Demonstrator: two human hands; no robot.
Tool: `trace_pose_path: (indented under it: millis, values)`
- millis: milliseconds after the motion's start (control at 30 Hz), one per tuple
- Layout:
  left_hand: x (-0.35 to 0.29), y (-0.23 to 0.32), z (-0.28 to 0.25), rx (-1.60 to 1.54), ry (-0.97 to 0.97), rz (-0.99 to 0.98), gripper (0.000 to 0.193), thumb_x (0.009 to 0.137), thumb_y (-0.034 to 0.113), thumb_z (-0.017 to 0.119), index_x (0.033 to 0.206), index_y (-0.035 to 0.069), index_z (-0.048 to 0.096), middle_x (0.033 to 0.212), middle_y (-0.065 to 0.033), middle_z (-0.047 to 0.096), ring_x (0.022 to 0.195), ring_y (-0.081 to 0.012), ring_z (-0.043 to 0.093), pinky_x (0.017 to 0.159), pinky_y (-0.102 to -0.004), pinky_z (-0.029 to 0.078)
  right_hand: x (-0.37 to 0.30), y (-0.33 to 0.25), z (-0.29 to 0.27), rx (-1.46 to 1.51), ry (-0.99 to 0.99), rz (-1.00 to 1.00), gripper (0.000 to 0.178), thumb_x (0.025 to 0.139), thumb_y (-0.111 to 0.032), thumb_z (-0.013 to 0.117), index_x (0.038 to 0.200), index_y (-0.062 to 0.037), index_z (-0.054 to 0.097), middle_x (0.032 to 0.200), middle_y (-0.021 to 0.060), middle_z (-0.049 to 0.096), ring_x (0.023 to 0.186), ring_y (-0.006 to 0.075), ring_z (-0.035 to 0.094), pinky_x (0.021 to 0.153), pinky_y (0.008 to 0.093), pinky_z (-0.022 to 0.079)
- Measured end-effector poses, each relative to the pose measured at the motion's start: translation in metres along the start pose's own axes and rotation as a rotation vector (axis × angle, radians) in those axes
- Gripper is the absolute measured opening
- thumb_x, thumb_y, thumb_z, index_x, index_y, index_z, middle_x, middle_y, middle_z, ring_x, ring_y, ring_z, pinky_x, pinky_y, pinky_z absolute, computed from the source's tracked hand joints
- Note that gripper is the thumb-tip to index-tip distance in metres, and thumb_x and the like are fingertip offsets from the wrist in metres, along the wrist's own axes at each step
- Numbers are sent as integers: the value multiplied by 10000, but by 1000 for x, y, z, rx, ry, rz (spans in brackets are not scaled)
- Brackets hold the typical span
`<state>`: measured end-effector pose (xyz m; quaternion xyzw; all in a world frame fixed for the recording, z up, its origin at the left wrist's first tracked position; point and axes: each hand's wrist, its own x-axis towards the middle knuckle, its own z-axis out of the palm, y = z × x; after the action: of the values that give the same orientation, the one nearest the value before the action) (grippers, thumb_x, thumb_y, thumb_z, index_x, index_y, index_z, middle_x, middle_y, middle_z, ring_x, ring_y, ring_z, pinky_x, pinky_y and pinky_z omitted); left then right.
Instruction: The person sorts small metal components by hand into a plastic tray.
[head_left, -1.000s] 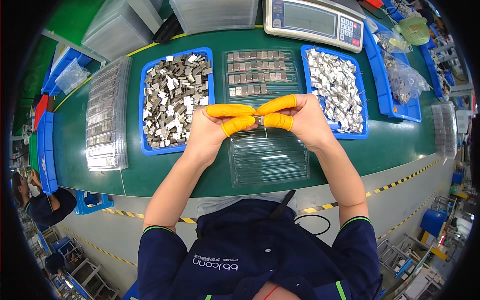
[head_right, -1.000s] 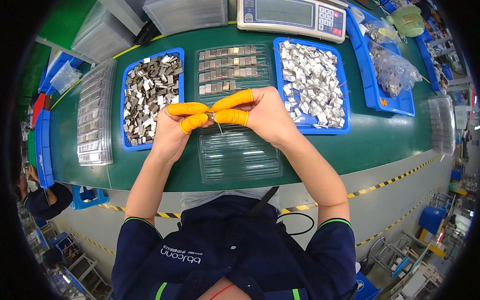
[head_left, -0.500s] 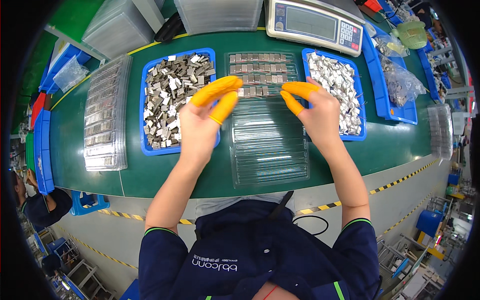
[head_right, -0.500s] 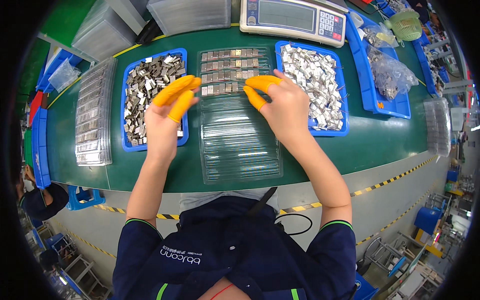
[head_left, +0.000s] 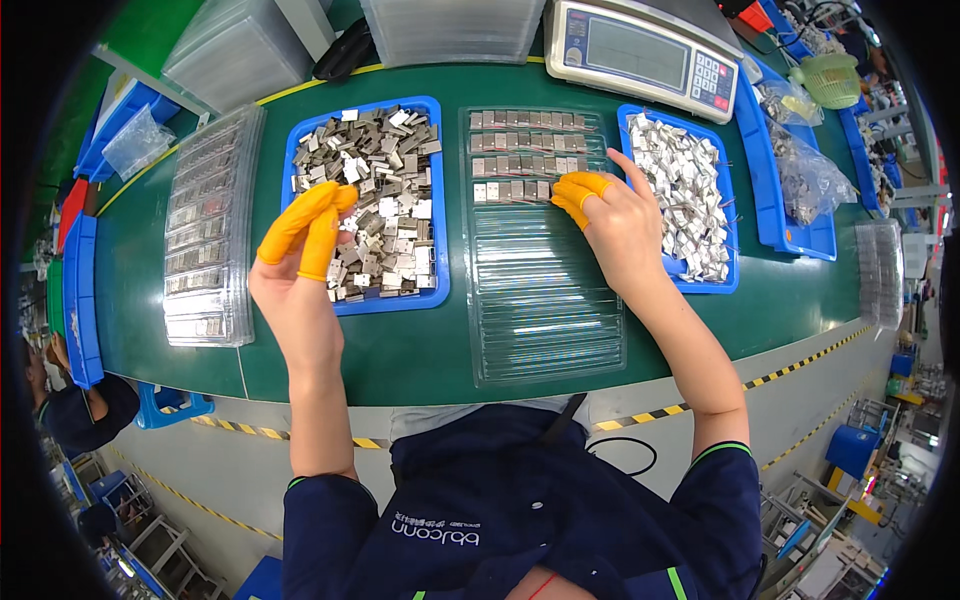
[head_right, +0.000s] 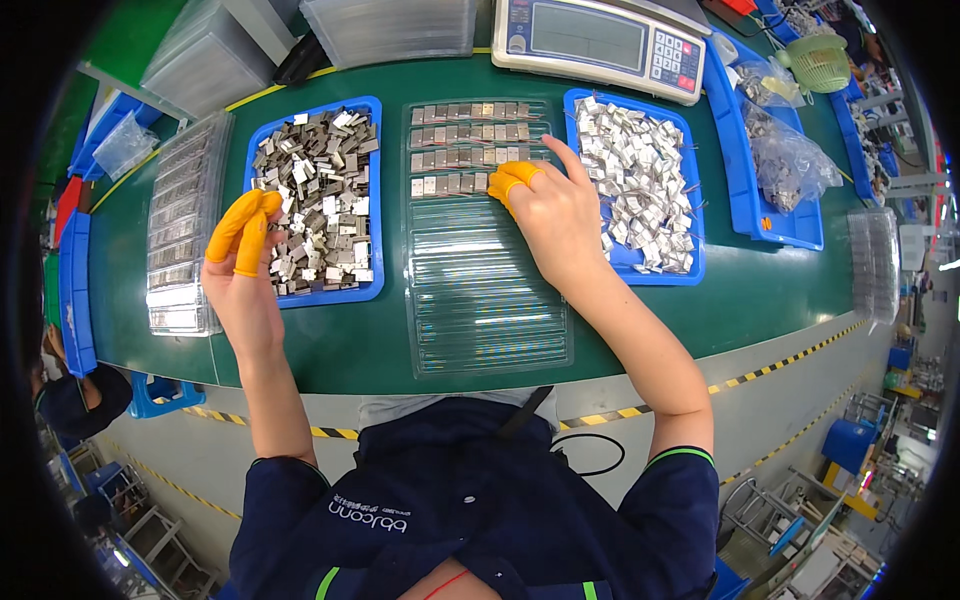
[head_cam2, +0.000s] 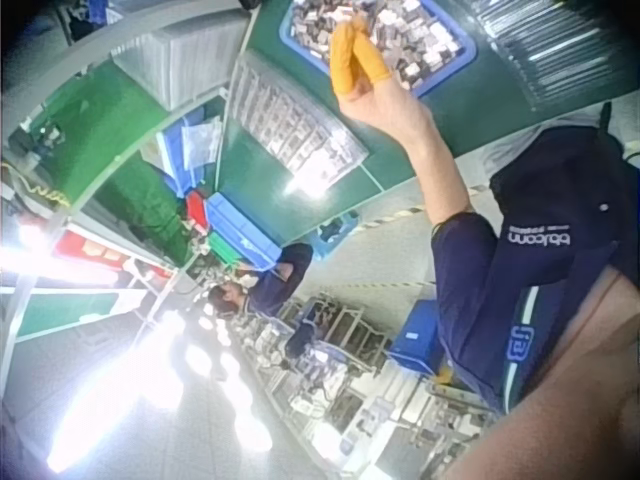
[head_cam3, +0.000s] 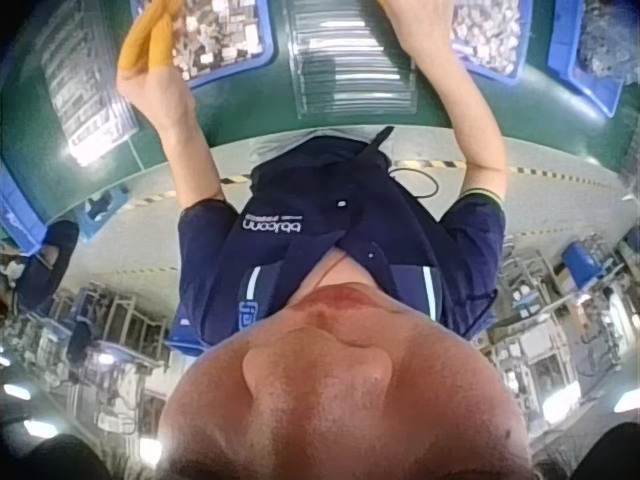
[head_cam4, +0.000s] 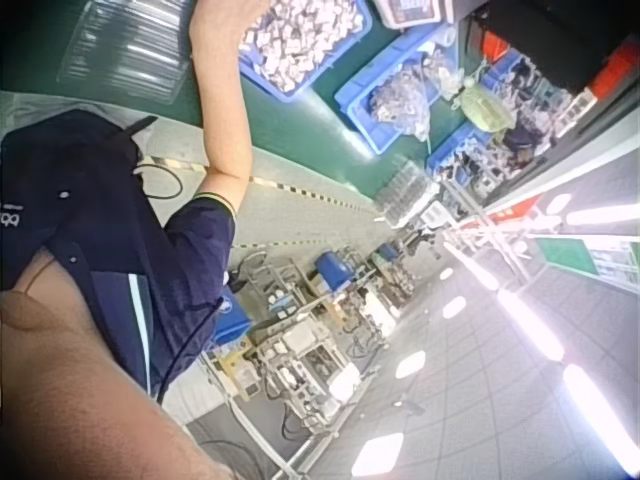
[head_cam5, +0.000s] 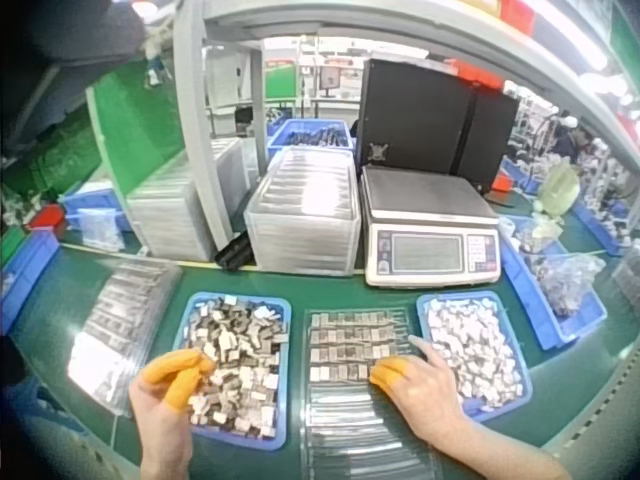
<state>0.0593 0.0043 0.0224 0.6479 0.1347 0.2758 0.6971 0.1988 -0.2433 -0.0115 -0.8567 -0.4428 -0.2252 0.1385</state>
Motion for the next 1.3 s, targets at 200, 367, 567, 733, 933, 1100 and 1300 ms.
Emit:
trace_pose_path:
  millis: [200,367,567,733,933,1100,1300]
  values:
    - [5,-3,-10,115,17,-30,221,843,33,603,1054,-29,622,1014,-106,650,930,-168,617,756,-259,490,-4,10,-6,41,40,123,197,654,-55,701,849,-48,675,866,94,660,921,253,606,951,423,417]
    - [21,-8,-15,716,-146,214,256,761,15,670,1016,30,652,993,-91,653,907,-202,613,798,-287,478,-18,57,-42,-112,75,506,290,726,-158,725,994,-68,655,875,145,629,845,314,574,753,388,464]
    - [47,-18,-6,1076,-213,368,283,671,45,726,948,61,677,927,-100,624,915,-278,532,820,-358,438,-36,84,-45,81,-131,700,271,744,-125,707,999,-51,649,884,125,641,813,273,589,723,336,469]
    - [60,-27,1,1138,-284,436,252,686,59,714,936,64,687,910,-114,618,896,-287,536,814,-362,438,-41,85,-44,-4,-69,574,238,750,-58,690,982,-28,648,850,112,656,733,227,610,685,304,469]
    - [61,-28,7,1124,-328,513,209,692,79,710,899,56,693,895,-100,626,873,-279,546,800,-363,448,-39,85,-56,343,82,912,148,792,-29,663,928,22,634,885,74,658,824,112,605,722,251,485]
    - [61,-30,6,1168,-326,658,183,713,81,707,896,66,696,877,-82,647,858,-226,588,750,-318,477,-42,86,-52,575,251,832,132,773,-13,669,880,46,618,925,102,662,803,168,637,726,240,497]
    - [55,-15,1,374,-134,-41,132,805,64,654,915,-8,665,904,-71,664,793,-129,634,654,-236,497,-37,76,-50,974,378,798,110,764,31,657,801,20,555,983,129,642,820,168,624,738,243,501]
